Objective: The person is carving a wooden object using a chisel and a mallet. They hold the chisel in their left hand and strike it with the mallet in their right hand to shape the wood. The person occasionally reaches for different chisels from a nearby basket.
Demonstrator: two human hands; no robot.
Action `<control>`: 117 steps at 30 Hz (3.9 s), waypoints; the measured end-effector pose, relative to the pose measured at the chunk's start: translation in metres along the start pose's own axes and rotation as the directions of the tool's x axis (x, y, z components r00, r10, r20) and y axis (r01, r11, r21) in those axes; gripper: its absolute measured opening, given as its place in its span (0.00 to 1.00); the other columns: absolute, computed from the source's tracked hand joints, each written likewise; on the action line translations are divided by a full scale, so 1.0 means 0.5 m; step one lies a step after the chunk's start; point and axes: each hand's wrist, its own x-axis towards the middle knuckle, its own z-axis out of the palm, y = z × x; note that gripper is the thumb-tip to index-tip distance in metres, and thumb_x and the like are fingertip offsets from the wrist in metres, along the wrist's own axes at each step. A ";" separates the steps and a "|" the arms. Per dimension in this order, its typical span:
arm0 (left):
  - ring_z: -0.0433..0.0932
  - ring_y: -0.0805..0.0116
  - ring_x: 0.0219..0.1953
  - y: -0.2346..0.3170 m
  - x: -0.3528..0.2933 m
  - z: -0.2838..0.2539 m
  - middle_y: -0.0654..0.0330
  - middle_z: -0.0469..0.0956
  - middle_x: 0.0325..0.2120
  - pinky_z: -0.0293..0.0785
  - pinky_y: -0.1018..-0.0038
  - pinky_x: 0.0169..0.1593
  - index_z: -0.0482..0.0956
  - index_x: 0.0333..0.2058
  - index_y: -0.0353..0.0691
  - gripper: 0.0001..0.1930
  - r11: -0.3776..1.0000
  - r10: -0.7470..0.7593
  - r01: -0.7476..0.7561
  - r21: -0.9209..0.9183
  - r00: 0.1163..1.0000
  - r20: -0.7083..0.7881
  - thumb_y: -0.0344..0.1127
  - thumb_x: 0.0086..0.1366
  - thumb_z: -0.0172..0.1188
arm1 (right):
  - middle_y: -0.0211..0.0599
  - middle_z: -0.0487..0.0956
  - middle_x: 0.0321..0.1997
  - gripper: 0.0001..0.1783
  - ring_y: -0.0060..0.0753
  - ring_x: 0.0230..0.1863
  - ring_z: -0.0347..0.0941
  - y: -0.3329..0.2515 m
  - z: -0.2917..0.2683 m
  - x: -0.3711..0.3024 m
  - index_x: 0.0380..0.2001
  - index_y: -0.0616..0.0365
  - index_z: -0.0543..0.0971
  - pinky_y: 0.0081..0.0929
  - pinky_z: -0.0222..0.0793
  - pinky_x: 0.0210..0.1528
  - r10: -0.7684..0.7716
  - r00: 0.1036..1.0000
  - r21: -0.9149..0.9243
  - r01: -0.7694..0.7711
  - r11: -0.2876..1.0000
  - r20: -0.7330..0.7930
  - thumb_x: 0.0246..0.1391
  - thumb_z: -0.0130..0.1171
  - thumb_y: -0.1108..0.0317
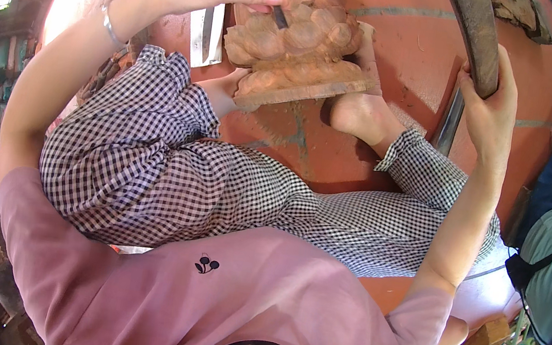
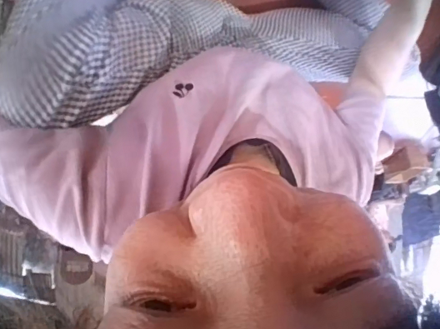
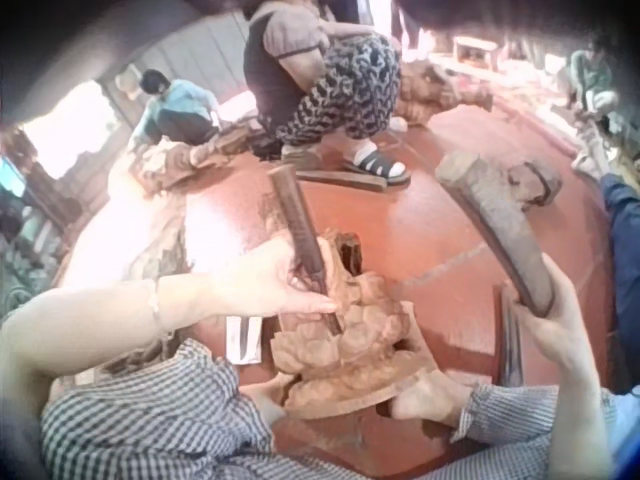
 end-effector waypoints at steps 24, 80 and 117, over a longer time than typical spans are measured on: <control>0.76 0.70 0.30 0.017 -0.017 -0.040 0.57 0.77 0.28 0.74 0.72 0.31 0.75 0.34 0.35 0.14 0.926 -0.368 0.326 0.191 0.894 0.256 0.40 0.62 0.65 | 0.30 0.76 0.35 0.29 0.22 0.38 0.72 -0.012 0.041 0.028 0.56 0.62 0.71 0.22 0.69 0.45 0.234 0.961 -0.034 -0.232 0.972 0.146 0.48 0.61 0.80; 0.81 0.72 0.37 -0.059 -0.116 0.079 0.60 0.79 0.27 0.75 0.78 0.38 0.71 0.25 0.35 0.11 0.999 0.033 -0.036 -0.010 0.976 -0.214 0.30 0.60 0.66 | 0.35 0.73 0.60 0.25 0.36 0.65 0.63 0.040 0.321 -0.080 0.57 0.56 0.73 0.38 0.50 0.70 -0.380 0.601 0.179 0.367 0.913 0.703 0.57 0.58 0.63; 0.67 0.79 0.22 0.011 -0.055 0.055 0.68 0.69 0.18 0.63 0.77 0.26 0.73 0.27 0.38 0.07 0.966 -0.113 0.121 0.230 0.992 -0.047 0.28 0.55 0.64 | 0.40 0.76 0.55 0.26 0.34 0.58 0.70 -0.140 -0.104 0.192 0.58 0.58 0.72 0.31 0.63 0.60 -0.338 0.869 -0.526 0.489 0.696 0.360 0.56 0.61 0.66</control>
